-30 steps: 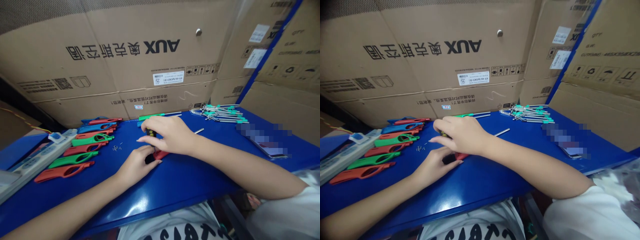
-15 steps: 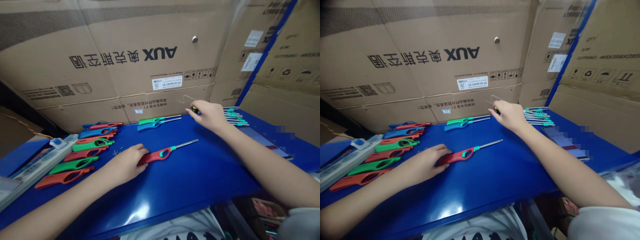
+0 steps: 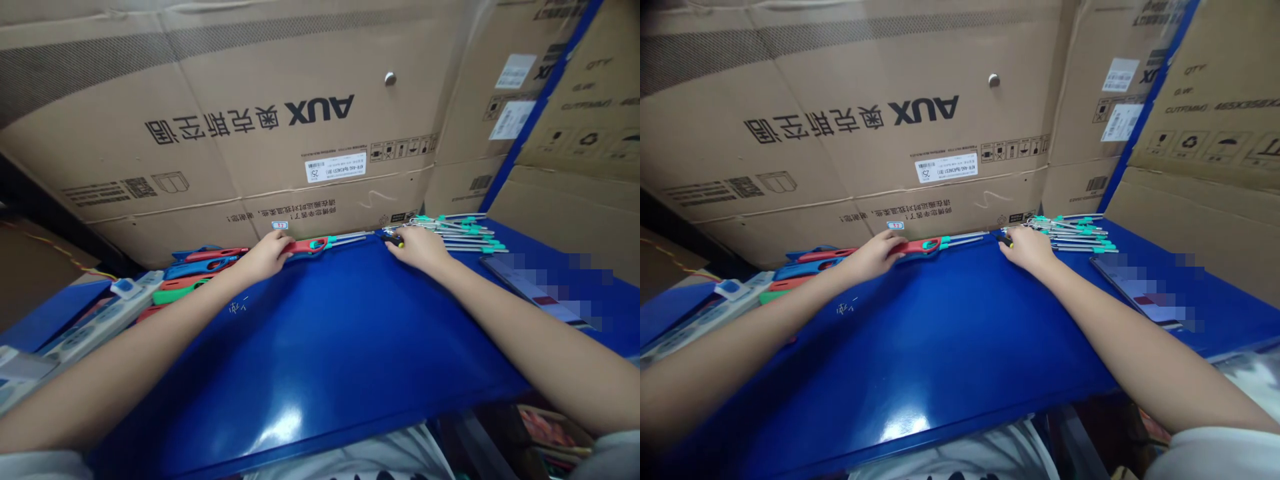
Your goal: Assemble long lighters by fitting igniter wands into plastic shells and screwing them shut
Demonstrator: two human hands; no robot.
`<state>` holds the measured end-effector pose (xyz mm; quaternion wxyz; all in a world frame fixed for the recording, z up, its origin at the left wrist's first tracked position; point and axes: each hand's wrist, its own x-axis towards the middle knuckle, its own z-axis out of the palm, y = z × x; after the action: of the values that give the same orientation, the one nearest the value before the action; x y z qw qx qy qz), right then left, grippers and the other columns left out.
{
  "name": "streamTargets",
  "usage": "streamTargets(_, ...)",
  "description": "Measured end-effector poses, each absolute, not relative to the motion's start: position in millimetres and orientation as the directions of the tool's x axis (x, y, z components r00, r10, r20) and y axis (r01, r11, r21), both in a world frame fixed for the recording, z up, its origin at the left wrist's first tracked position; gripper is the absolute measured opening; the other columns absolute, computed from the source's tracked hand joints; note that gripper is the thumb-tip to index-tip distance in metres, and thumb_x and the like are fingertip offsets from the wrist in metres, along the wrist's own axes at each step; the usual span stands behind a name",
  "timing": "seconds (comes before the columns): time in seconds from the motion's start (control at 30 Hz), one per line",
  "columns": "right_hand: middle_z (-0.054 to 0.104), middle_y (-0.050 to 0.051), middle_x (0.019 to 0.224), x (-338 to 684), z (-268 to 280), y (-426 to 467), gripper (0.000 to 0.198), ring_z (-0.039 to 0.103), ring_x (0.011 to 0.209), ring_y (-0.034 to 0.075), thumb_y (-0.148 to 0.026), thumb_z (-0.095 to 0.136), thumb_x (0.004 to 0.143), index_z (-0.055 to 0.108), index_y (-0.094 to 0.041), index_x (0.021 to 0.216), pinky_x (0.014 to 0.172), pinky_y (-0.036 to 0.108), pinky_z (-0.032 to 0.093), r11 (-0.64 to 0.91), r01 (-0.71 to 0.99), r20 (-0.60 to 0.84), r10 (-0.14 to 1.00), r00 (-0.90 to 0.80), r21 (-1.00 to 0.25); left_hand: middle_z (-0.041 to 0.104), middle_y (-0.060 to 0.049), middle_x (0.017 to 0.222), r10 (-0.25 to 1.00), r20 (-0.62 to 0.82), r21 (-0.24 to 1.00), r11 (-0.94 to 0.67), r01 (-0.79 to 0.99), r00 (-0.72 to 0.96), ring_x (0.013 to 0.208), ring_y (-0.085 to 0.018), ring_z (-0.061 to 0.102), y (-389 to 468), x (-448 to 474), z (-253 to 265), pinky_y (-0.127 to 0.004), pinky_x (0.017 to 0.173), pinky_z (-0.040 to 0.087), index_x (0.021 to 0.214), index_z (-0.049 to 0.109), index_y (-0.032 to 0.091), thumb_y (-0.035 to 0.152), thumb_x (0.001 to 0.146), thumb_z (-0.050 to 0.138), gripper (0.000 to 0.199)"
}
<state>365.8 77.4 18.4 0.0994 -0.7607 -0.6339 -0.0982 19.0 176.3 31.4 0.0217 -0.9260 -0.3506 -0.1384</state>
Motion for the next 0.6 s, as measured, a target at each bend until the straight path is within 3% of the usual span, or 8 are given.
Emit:
streamTargets(0.1, 0.076, 0.013, 0.098, 363.7, 11.0, 80.7, 0.034, 0.071, 0.094, 0.034, -0.044, 0.054, 0.090, 0.074, -0.019, 0.100, 0.068, 0.036, 0.049, -0.187, 0.982, 0.201, 0.962, 0.187, -0.020, 0.059, -0.016, 0.110, 0.657, 0.278, 0.040, -0.737, 0.675, 0.701, 0.104, -0.030, 0.060, 199.7, 24.3, 28.2, -0.046, 0.094, 0.052, 0.112, 0.066, 0.012, 0.020, 0.094, 0.048, 0.027)
streamTargets(0.37, 0.074, 0.016, 0.105, 360.3, 8.1, 81.0, 0.036, 0.070, 0.099, 0.035, -0.044, 0.050, 0.092, 0.072, -0.018, 0.105, 0.072, 0.037, 0.052, -0.196, 0.981, 0.127, 0.973, 0.194, 0.002, 0.065, -0.014, 0.114, 0.704, 0.220, -0.001, -0.692, 0.722, 0.675, 0.109, -0.026, 0.062, 225.4, 29.2, 19.9, -0.042, 0.101, 0.050, 0.113, 0.068, 0.013, 0.019, 0.094, 0.057, 0.022)
streamTargets(0.5, 0.074, 0.016, 0.105, 360.1, 8.8, 80.0, 0.036, 0.071, 0.099, 0.034, -0.042, 0.048, 0.092, 0.071, -0.018, 0.105, 0.072, 0.037, 0.052, -0.197, 0.980, 0.113, 0.974, 0.196, 0.005, 0.063, -0.011, 0.125, 0.753, 0.186, -0.026, -0.638, 0.769, 0.631, 0.108, -0.023, 0.064, 221.4, 33.5, 23.8, -0.045, 0.093, 0.056, 0.124, 0.061, 0.016, 0.032, 0.098, 0.061, 0.030)
streamTargets(0.6, 0.074, 0.016, 0.104, 359.1, 9.0, 79.4, 0.036, 0.070, 0.101, 0.034, -0.042, 0.047, 0.093, 0.071, -0.018, 0.105, 0.073, 0.037, 0.052, -0.191, 0.982, 0.111, 0.976, 0.189, 0.010, 0.067, -0.010, 0.118, 0.806, 0.207, -0.042, -0.559, 0.828, 0.554, 0.107, -0.025, 0.065, 212.9, 38.5, 27.7, -0.042, 0.091, 0.056, 0.113, 0.068, 0.018, 0.033, 0.097, 0.062, 0.023)
